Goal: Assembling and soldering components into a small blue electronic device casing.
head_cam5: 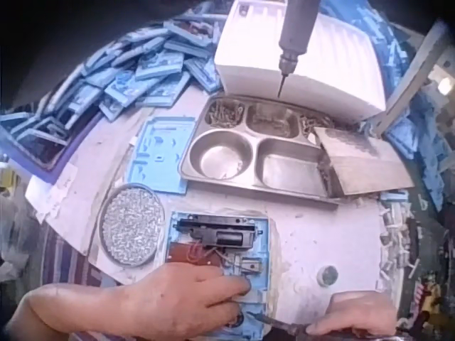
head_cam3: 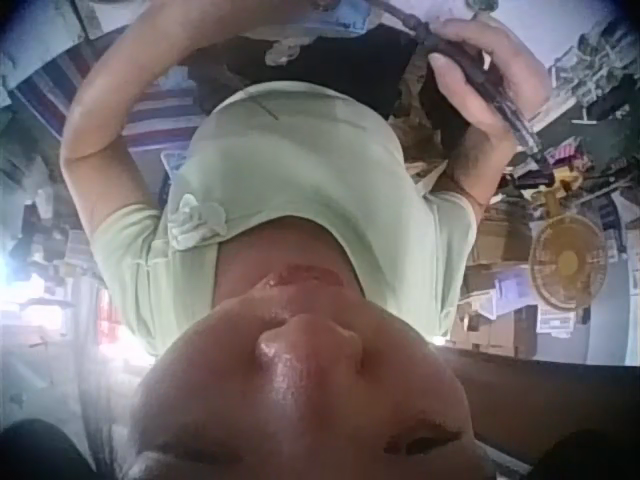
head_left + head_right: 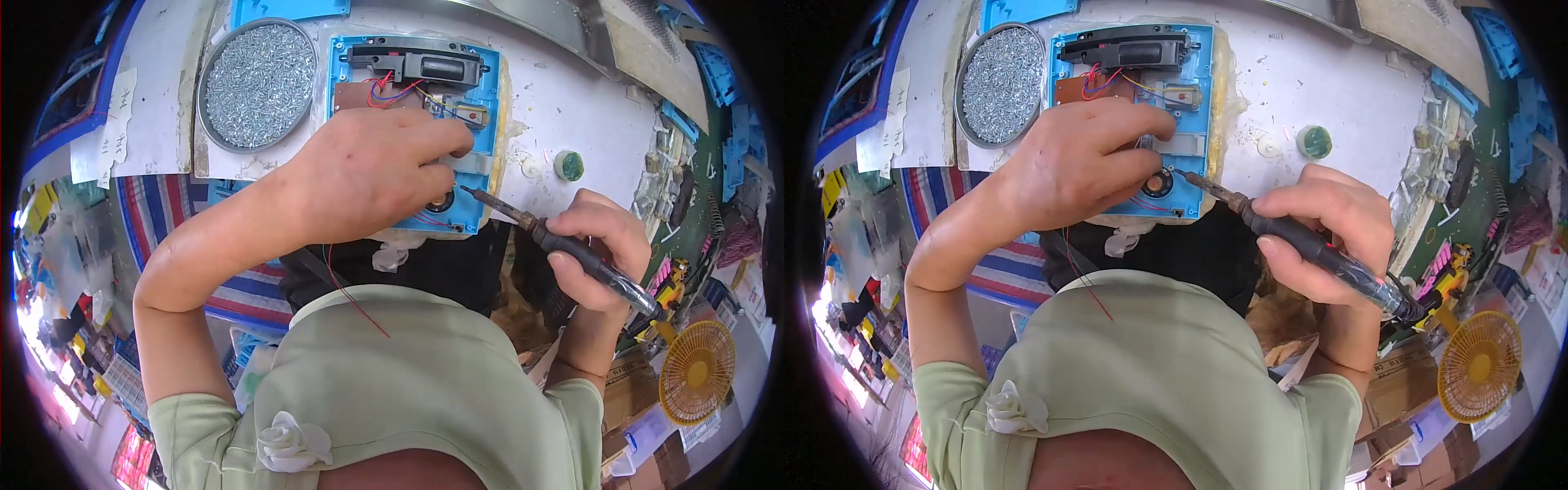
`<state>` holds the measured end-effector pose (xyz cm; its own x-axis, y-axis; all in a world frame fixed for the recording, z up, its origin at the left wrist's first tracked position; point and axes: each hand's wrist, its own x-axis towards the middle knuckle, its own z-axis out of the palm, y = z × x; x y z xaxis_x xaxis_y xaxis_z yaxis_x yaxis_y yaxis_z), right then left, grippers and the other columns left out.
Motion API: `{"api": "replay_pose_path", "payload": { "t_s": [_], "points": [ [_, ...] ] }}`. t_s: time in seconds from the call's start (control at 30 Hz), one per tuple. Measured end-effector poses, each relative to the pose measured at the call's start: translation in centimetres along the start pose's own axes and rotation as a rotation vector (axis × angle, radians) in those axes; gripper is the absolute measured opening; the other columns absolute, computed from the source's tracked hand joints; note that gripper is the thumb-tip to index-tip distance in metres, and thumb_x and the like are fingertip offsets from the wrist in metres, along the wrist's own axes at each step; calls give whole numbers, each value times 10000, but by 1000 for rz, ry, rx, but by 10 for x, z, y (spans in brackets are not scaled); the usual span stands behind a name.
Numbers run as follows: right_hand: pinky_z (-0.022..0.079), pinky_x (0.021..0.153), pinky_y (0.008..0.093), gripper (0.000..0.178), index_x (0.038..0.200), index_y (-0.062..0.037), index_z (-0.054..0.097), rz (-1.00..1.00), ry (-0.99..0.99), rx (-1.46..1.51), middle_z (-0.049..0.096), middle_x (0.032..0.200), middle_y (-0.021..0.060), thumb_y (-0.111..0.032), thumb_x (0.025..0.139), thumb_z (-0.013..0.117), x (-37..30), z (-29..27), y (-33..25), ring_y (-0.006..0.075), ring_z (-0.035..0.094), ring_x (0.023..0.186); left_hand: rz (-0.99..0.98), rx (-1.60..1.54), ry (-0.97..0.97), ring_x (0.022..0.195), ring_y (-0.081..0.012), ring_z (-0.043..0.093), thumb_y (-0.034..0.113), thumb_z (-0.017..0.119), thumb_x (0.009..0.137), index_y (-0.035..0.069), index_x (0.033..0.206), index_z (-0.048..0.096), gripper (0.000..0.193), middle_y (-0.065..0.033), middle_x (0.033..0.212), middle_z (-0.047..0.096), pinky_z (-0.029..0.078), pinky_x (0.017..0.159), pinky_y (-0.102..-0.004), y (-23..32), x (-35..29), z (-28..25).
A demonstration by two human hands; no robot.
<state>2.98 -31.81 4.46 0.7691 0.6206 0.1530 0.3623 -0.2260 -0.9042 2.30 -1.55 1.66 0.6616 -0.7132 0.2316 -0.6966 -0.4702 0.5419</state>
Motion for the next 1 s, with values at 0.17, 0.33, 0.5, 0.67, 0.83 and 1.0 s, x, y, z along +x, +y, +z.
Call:
{"api": "replay_pose_path", "payload": {
  "t_s": [0.17,0.33,0.5,0.67,0.83,1.0],
  "points": [
    [307,503,309,316,994,-20,730,2,7,2,501,596,10,-111,700,802,0,-1,-1,158,449,519,17,-10,16,898,-302,669,104,788,737,52,861,626,210,-94,1118,648,573,726,-400,-1,0,1],
    [301,507,307,318,997,-9,729,0,26,18,503,599,12,-109,703,798,-1,-1,-2,156,441,523,33,-31,41,912,-309,674,78,792,714,50,923,637,262,-112,1147,641,575,723,-405,-4,-4,-2],
    [295,508,303,321,993,9,723,-4,36,19,509,606,18,-104,701,793,-3,-2,-4,154,434,524,60,23,-12,921,-322,677,76,803,687,48,942,638,305,-121,1168,639,577,722,-411,-6,-10,-11],
    [317,533,292,351,1030,40,702,16,174,74,566,661,60,-99,719,787,-21,-13,-6,146,472,568,95,-7,21,861,-301,644,91,807,687,85,1013,699,344,-123,1157,633,532,702,-396,-2,-9,-10],
    [441,678,260,342,1097,44,679,163,514,5,674,882,85,-82,790,766,-86,-45,-17,116,578,745,115,126,14,925,-276,594,174,786,650,129,1009,722,368,-83,1178,627,452,813,-417,10,-7,-5],
    [436,681,208,218,1090,9,692,188,1147,-103,652,899,-6,-42,878,708,-150,-98,-31,62,568,768,63,164,54,947,-289,588,127,825,692,125,1007,720,331,-91,1162,626,432,841,-437,24,-6,-6]
  ]
}}
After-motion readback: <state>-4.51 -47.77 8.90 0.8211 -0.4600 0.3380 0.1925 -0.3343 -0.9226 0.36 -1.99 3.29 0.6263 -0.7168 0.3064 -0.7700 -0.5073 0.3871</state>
